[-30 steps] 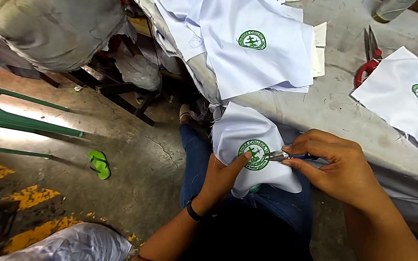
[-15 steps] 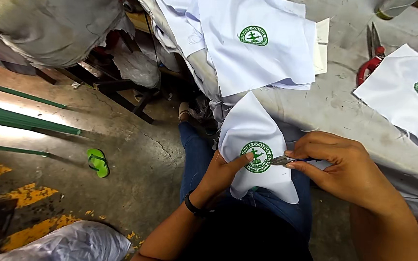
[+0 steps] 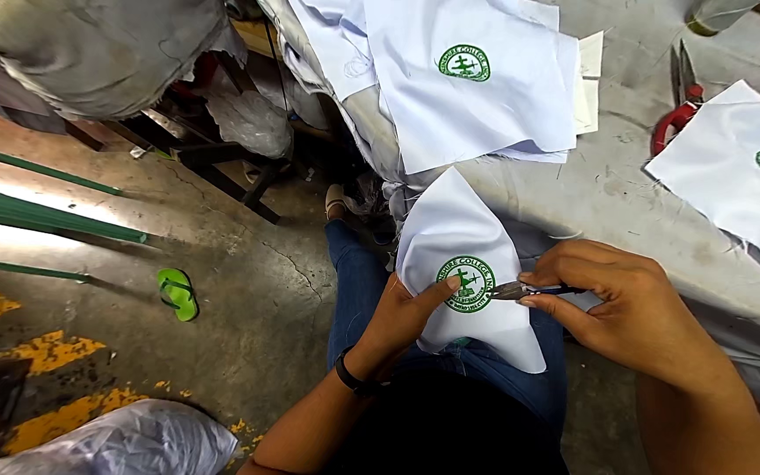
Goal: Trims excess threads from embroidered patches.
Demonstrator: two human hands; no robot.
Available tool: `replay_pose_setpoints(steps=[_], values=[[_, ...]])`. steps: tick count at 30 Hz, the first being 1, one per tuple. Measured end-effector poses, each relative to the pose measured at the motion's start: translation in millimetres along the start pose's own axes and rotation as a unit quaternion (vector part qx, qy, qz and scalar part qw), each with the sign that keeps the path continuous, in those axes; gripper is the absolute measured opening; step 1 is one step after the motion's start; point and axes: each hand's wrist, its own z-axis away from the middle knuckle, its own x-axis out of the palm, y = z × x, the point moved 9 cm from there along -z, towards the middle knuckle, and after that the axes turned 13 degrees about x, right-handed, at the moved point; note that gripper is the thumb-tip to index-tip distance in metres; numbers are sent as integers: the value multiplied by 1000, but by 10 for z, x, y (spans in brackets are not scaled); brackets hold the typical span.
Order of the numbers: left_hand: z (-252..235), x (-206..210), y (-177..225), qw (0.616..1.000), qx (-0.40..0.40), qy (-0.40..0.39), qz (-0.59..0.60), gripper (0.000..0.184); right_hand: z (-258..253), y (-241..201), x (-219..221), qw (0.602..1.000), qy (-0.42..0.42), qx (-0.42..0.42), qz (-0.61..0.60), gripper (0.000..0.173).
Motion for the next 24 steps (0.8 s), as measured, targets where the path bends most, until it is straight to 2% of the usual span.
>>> replay_pose_setpoints(steps=[4, 12, 24], values=[[1, -26, 15, 1000, 21, 22, 7, 21, 40, 46, 11, 999, 30, 29, -29, 21], [27, -86, 29, 991, 81, 100, 19, 26, 271, 26, 114, 980, 172, 51, -82, 21], [66, -43, 16, 989, 85, 121, 30, 28, 293, 131, 191, 972, 204, 70, -88, 21]])
